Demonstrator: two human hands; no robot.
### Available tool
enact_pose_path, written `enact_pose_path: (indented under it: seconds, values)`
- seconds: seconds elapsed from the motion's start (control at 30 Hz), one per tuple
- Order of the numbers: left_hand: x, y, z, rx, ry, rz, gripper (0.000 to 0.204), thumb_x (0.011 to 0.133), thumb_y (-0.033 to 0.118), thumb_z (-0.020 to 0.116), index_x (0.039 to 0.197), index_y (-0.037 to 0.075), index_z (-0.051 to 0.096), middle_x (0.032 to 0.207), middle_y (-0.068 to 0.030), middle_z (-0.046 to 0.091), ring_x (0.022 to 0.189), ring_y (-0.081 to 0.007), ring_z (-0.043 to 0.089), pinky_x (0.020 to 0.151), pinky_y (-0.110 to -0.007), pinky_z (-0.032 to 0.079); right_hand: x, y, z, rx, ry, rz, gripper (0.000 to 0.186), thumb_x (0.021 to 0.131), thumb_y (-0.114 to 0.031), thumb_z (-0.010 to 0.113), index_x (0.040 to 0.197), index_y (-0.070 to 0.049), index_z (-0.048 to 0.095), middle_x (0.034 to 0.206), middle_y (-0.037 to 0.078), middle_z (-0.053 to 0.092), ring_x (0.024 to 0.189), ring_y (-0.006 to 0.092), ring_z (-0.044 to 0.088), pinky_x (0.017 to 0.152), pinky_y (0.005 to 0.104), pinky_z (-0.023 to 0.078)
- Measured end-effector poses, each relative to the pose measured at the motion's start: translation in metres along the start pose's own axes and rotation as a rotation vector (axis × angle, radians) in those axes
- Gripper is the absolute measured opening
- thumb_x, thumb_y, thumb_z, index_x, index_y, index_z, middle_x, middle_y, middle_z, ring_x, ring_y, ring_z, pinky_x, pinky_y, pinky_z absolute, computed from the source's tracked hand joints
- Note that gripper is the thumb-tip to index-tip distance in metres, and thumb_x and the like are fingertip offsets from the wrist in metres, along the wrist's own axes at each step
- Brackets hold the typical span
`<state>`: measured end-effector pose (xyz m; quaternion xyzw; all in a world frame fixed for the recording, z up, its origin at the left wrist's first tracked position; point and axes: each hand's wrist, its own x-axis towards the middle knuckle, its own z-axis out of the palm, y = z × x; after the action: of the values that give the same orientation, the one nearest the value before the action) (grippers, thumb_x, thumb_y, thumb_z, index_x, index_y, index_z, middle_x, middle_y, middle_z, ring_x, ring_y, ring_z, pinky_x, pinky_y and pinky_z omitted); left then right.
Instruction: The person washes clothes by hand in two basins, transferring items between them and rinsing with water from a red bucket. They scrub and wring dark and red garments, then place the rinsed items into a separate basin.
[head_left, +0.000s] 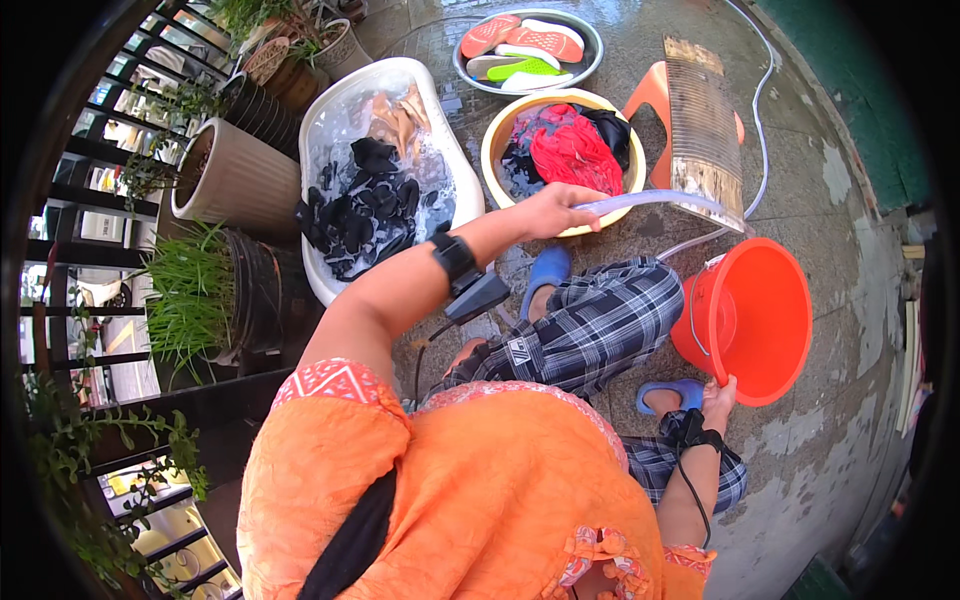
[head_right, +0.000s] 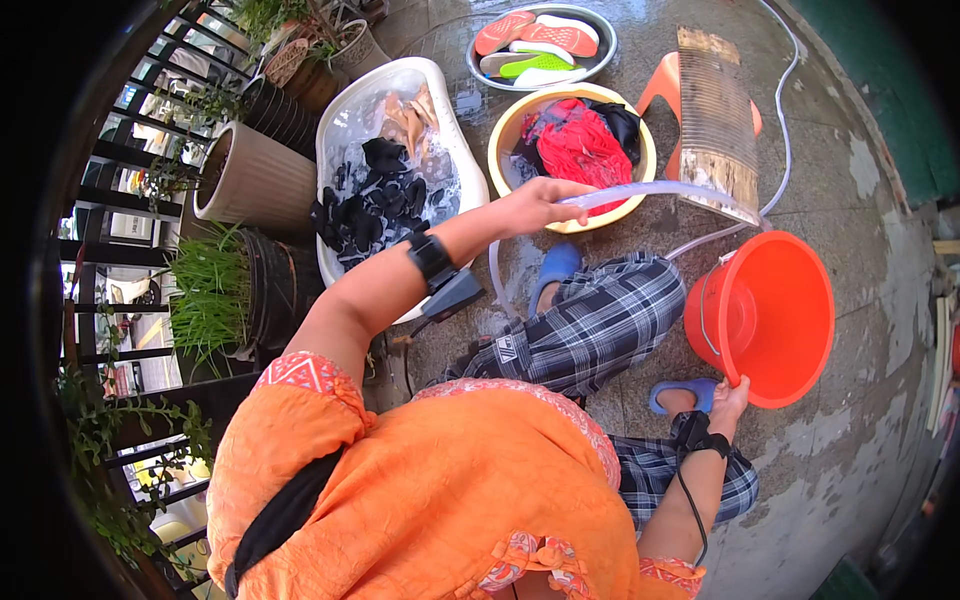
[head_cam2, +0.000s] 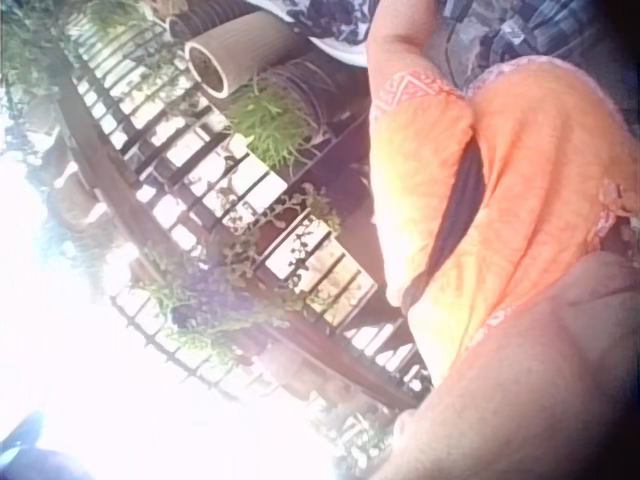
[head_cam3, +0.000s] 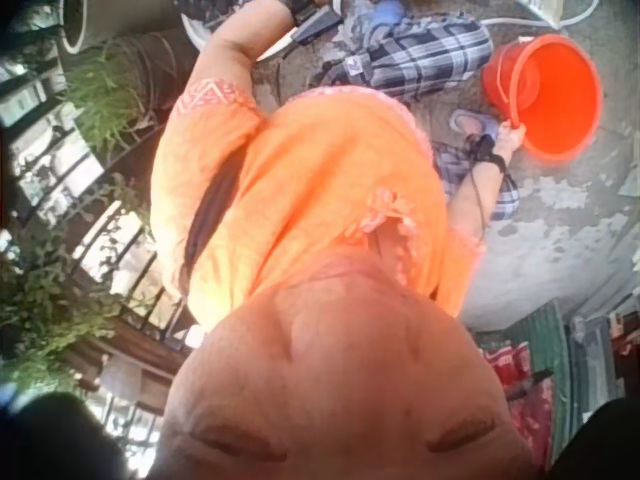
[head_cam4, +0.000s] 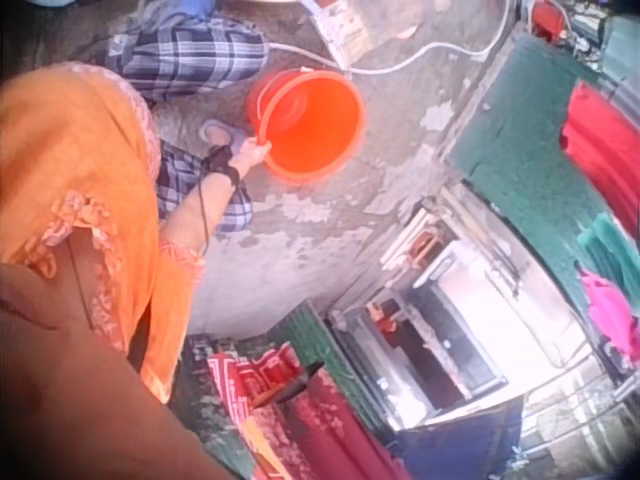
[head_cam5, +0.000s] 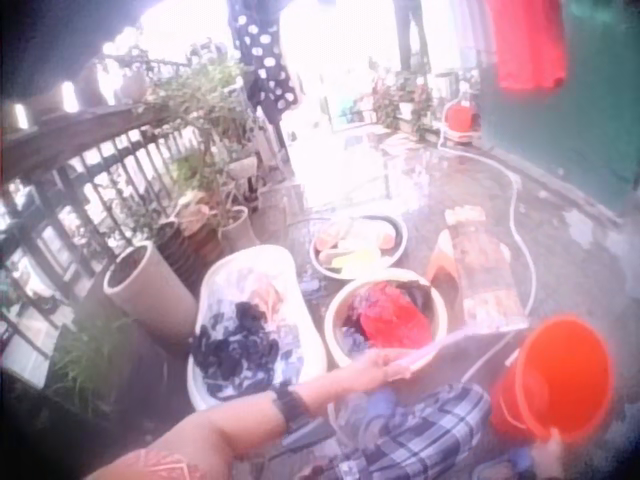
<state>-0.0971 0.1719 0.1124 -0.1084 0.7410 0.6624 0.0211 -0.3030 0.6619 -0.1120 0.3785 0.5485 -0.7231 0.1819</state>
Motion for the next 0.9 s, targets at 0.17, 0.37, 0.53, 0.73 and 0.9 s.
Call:
enact_pose_path:
  seconds: [0.17, 0.37, 0.53, 0.73, 0.9]
  values:
    - [0.038, -0.009, 0.018, 0.095, -0.075, -0.006, 0.034, 0.086, 0.009, 0.058, 0.119, 0.002, 0.055, 0.089, -0.0008, 0.063, 0.087, -0.0077, 0.055, 0.082, -0.023, 0.041, -0.027, 0.003, 0.011, 0.007, -0.053, -0.004, 0.02, 0.085, -0.03, 0.053, 0.092, -0.011, 0.052, 0.072, 0.002, 0.059, 0.054, 0.0105, 0.05, 0.039, 0.0217, 0.034]
    - [0.063, 0.01, 0.022, 0.115, -0.244, 0.109, 0.032, 0.087, 0.006, 0.055, 0.117, 0.0, 0.054, 0.088, -0.0028, 0.061, 0.077, -0.0076, 0.056, 0.068, -0.021, 0.046, -0.052, 0.009, 0.015, 0.297, -0.207, 0.066, 0.014, 0.081, -0.024, 0.061, 0.078, -0.013, 0.052, 0.06, 0.001, 0.052, 0.044, 0.0127, 0.046, 0.034, 0.0218, 0.031]
    - [0.065, 0.016, 0.029, 0.162, -0.19, -0.038, 0.039, 0.087, 0.006, 0.054, 0.126, 0.0, 0.048, 0.091, -0.0016, 0.062, 0.078, -0.0074, 0.054, 0.068, -0.021, 0.044, -0.049, 0.012, 0.02, 0.333, -0.075, 0.186, 0.019, 0.077, -0.02, 0.064, 0.091, -0.011, 0.054, 0.077, 0.005, 0.058, 0.06, 0.018, 0.056, 0.047, 0.0239, 0.049]
    - [0.067, 0.024, 0.026, 0.115, -0.238, -0.071, 0.039, 0.089, 0.008, 0.051, 0.128, 0.002, 0.046, 0.091, -0.0021, 0.062, 0.074, -0.0058, 0.051, 0.065, -0.018, 0.041, -0.097, 0.038, 0.015, 0.229, -0.078, 0.185, 0.022, 0.076, -0.021, 0.06, 0.095, -0.012, 0.053, 0.087, 0.004, 0.059, 0.07, 0.018, 0.057, 0.056, 0.0316, 0.049]
    - [0.081, 0.039, 0.037, 0.116, -0.285, -0.057, 0.041, 0.09, 0.007, 0.051, 0.129, 0.002, 0.044, 0.09, -0.0016, 0.062, 0.069, -0.0051, 0.05, 0.063, -0.017, 0.041, -0.13, 0.04, 0.009, 0.031, -0.043, 0.133, 0.019, 0.075, -0.018, 0.058, 0.092, -0.011, 0.056, 0.079, 0.003, 0.06, 0.057, 0.0157, 0.056, 0.042, 0.0257, 0.045]
